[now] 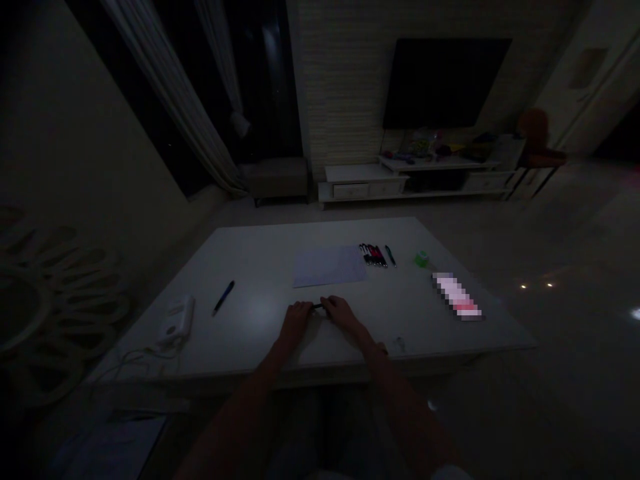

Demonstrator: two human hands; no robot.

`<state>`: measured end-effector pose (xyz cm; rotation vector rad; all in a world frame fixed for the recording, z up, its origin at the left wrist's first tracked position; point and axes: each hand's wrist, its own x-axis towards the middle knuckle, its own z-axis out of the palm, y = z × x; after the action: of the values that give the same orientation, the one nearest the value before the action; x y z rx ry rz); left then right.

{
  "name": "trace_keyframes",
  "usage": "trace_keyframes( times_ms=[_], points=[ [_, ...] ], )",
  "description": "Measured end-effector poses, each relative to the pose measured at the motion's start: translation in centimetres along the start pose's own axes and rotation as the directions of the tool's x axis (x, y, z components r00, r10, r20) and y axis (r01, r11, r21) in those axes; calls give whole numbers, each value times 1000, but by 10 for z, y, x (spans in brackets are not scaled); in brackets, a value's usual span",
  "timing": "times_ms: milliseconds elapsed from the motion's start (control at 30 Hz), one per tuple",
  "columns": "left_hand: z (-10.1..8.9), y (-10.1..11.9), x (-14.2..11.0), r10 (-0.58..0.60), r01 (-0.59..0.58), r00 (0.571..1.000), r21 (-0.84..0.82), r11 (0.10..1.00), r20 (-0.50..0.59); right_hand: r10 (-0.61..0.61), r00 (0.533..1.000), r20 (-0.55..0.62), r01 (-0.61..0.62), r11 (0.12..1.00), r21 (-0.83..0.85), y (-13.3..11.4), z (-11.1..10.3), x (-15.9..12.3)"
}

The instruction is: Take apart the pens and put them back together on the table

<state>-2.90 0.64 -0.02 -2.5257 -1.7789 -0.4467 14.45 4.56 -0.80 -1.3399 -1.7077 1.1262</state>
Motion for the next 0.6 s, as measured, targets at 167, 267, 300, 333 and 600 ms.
trace_keyframes(
  times_ms=[167,267,300,333,600],
  points=[
    [0,0,0,-2,2,1000,0,1000,0,33,999,8,-33,999,11,-1,0,0],
    [2,-1,1,-12,12,1000,-5,1000,10,29,999,25,-30,998,50,-2,-1,0],
    [2,-1,1,-7,7,1000,-6,1000,12,32,999,33,-34,998,60,-2,-1,0],
    [3,-1,1,-1,2,1000,-7,1000,13,35,999,38,-38,998,60,-2,-1,0],
    [4,-2,0,23,-23,1000,-7,1000,-12,38,998,46,-40,998,49,-4,-1,-4]
  ],
)
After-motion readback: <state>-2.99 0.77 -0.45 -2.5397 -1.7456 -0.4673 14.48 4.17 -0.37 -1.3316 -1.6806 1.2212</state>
